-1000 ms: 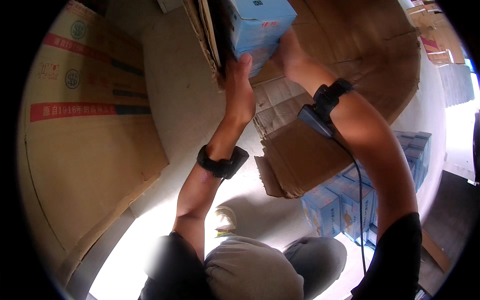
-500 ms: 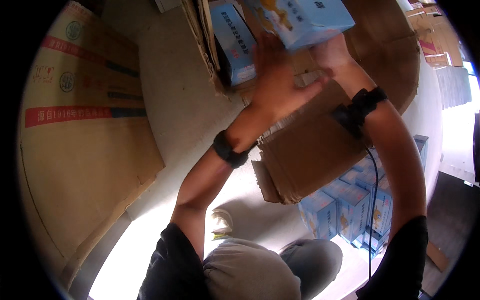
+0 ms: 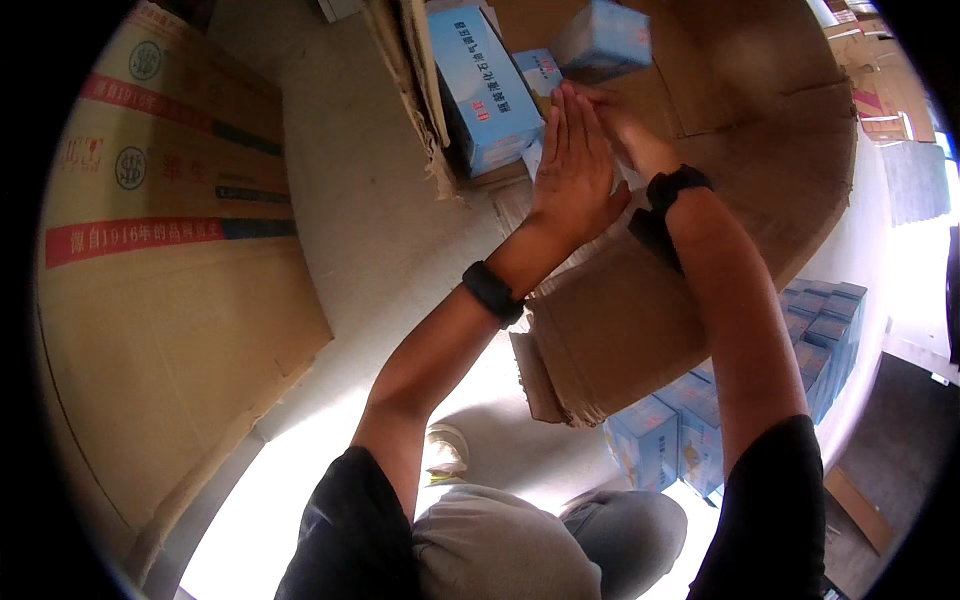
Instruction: The person wipes down small blue boxes with a cloth and carefully places them in a large cardboard shipping box.
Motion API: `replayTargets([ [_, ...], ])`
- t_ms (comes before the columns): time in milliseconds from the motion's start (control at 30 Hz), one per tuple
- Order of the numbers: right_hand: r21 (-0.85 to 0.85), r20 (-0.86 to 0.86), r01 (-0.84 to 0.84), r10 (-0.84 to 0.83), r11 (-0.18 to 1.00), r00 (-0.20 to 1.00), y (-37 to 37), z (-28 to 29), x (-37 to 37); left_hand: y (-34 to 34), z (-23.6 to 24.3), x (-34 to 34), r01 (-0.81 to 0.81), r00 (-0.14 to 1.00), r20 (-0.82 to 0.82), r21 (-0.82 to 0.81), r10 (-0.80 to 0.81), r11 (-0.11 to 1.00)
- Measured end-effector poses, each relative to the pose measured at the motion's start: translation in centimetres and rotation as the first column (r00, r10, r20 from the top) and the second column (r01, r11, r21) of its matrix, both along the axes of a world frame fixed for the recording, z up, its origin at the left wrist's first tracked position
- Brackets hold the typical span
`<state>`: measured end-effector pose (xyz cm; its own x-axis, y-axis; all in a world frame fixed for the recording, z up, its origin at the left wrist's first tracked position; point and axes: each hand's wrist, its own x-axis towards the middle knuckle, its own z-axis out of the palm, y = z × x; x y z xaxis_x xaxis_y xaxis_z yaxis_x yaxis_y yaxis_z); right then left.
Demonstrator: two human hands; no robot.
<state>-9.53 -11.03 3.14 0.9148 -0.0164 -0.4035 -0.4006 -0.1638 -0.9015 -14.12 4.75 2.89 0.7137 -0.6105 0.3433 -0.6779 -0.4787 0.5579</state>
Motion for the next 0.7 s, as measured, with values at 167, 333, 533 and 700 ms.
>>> replayTargets([
  [167, -0.041, -0.115, 0.083, -0.087, 0.996, 0.99, 1.5, 0.0, 0.9, 1.5, -1.4, -0.8, 0.031, 0.988, -0.148, -0.056, -0.039, 0.998],
  [333, -0.291, -0.35, -0.164, 0.055, 0.943, 0.935, 2.4, 0.8, 0.3, 3.5, -1.6, -1.6, 0.015, 0.966, -0.255, -0.119, -0.045, 0.993],
  [533, -0.344, -0.321, -0.045, -0.072, 0.938, 0.944, 3.5, 0.8, 0.1, 5.2, -1.1, -2.2, -0.055, 0.956, -0.293, -0.077, 0.03, 0.995],
  [700, -0.168, -0.341, 0.202, -0.249, 0.965, 0.906, 4.0, 2.0, 0.0, 4.2, -1.2, -3.1, -0.125, 0.97, -0.217, -0.066, 0.108, 0.99],
])
